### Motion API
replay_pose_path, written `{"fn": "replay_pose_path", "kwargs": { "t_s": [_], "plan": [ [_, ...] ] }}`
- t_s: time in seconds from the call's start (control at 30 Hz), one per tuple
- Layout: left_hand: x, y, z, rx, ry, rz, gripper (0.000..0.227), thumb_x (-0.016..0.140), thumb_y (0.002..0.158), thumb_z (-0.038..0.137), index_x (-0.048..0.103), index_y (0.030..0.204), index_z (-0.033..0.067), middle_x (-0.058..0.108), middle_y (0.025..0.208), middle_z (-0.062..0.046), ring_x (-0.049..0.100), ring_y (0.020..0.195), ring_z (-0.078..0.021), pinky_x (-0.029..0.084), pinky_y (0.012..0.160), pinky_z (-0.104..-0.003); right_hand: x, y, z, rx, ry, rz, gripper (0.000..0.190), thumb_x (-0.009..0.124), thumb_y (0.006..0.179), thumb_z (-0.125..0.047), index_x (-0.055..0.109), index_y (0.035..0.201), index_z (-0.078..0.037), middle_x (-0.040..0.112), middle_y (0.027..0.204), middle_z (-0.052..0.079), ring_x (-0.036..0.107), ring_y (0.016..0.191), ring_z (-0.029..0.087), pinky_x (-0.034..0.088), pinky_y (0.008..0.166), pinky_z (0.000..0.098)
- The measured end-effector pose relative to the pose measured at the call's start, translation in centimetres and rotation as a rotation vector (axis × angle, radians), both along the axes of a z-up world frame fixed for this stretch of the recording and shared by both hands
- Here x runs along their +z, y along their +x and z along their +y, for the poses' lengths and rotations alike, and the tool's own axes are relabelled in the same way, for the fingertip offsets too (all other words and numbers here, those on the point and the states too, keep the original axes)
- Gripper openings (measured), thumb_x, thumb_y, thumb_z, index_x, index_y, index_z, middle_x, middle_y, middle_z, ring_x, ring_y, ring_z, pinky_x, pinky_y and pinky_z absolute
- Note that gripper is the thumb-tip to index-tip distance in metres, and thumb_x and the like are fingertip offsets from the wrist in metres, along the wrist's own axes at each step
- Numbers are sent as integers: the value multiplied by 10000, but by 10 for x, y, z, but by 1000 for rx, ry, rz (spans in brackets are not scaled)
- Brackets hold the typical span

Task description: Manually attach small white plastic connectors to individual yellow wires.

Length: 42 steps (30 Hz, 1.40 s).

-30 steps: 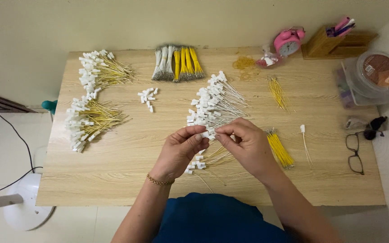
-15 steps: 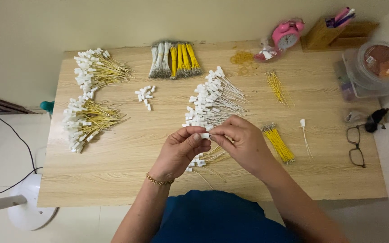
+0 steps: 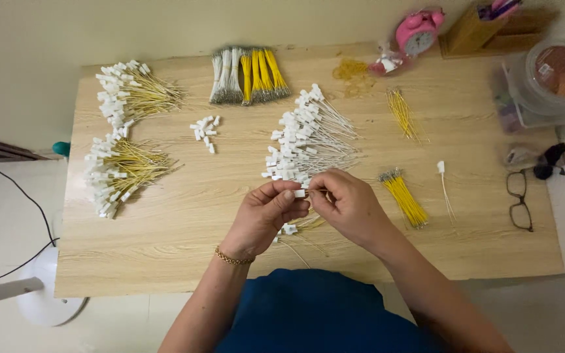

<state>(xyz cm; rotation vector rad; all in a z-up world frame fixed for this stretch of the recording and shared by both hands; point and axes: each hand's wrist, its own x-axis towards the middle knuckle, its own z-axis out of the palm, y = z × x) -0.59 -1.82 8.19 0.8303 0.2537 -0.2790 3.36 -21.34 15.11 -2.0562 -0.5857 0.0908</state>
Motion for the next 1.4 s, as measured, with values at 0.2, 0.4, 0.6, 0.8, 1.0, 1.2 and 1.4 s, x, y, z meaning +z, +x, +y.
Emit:
{"fn": "replay_pose_path", "kwargs": {
  "t_s": [0.2, 0.4, 0.6, 0.8, 1.0, 1.2, 1.4],
  "plan": [
    [-24, -1, -2, -14, 45, 35, 241, 681, 964, 74, 676, 1180, -31, 741, 1011, -171, 773, 929, -331, 661, 846, -435, -17, 3, -1, 23, -40, 31, 60, 692, 954, -183, 709, 944, -126, 666, 770, 79, 696, 745, 253, 553, 665, 348],
    [-79, 12, 23, -144, 633, 49, 357, 767, 945, 266, 720, 1238, 68, 757, 1066, -58, 699, 934, -150, 592, 832, -299, -170, 2, 0, 95, -263, 6, 91, 713, 878, -179, 720, 943, -115, 678, 874, 150, 680, 889, 396, 542, 796, 489],
    [-177, 29, 16, -447, 1698, -138, 207, 703, 886, 378, 755, 1072, 305, 733, 934, -2, 760, 888, -263, 622, 797, -414, -205, -44, 23, 90, -525, 59, 180, 745, 832, -265, 772, 925, -113, 668, 910, 144, 658, 941, 400, 534, 824, 500],
    [-178, 25, 6, -563, 1809, -188, 277, 769, 831, 385, 793, 1059, 230, 695, 980, -88, 753, 889, -352, 628, 767, -451, -265, -7, -39, -155, -633, 97, 210, 734, 835, -333, 743, 1014, -226, 664, 942, 53, 673, 988, 325, 552, 870, 472],
    [-169, 16, 17, -422, 1795, -215, 265, 710, 872, 378, 750, 1080, 219, 717, 915, -90, 755, 844, -349, 615, 743, -473, -222, 41, -155, -737, -749, 100, 233, 764, 843, -354, 726, 1003, -189, 712, 885, 86, 708, 899, 360, 570, 801, 500],
    [-89, 8, 22, -201, 1460, -61, 267, 786, 855, 308, 743, 1096, 200, 768, 974, -113, 755, 880, -314, 595, 735, -444, -229, 37, -176, -681, -640, 420, 403, 710, 884, -470, 771, 1113, -145, 759, 1011, 145, 720, 1035, 385, 565, 887, 510],
    [-61, -4, 28, -17, 1092, 11, 227, 819, 873, 155, 794, 1095, 113, 761, 929, -158, 726, 790, -220, 585, 738, -348, -234, 35, -183, -724, -417, 445, 374, 776, 846, -397, 793, 1098, -121, 762, 1003, 149, 710, 1063, 368, 556, 911, 473]
  ]
}}
